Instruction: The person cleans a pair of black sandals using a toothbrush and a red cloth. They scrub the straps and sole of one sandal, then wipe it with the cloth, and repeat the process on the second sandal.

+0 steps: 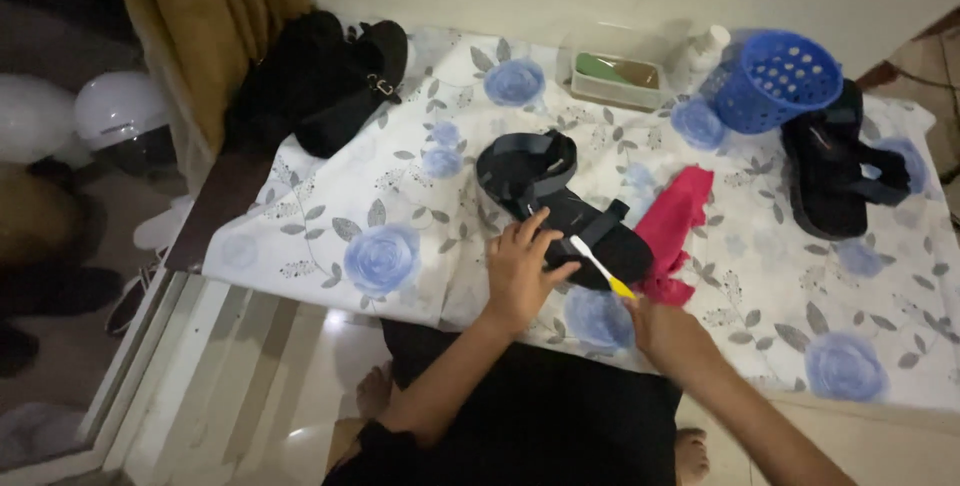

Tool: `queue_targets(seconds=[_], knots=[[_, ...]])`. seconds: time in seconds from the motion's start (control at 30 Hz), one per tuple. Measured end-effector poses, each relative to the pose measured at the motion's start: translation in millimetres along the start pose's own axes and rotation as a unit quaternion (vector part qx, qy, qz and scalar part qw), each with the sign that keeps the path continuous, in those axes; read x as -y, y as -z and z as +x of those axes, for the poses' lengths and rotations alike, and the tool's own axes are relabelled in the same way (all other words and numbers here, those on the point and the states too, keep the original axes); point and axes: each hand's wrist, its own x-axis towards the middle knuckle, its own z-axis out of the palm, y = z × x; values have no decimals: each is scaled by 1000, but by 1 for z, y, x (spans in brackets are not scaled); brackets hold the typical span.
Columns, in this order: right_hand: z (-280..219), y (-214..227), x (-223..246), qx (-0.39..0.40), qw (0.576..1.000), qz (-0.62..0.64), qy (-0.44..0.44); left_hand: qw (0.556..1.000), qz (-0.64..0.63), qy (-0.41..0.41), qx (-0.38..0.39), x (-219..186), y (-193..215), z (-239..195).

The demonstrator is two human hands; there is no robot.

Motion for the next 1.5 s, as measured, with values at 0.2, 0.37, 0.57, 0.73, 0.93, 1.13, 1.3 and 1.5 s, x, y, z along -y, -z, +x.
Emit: queue_targets(seconds=[0.2,0.37,0.57,0.73,0.93,1.13,1.3,1.5], knots=[[-9,55,21,23,999,32,-25,1000,-5,0,12,3,-4,3],[16,27,-5,26,994,-100,-34,1000,-12,3,21,3,-4,-1],[25,1,-19,21,999,-20,23,999,-28,2,25,2,-2,5],[24,32,-16,-79,989,-118,-32,999,-15,1,30,1,-1,3],[31,11,-26,-30,995,-80,-60,999,-8,0,45,1,-2,2],[21,4,-21,-67,994,-76,-44,996,-41,33,66,2,-1,8],[74,-17,-82,-167,975,-144,-39,982,-153,6,107,17,14,4],[-15,-38,14,-137,981,-137,1,990,-39,-82,105,45,55,29]])
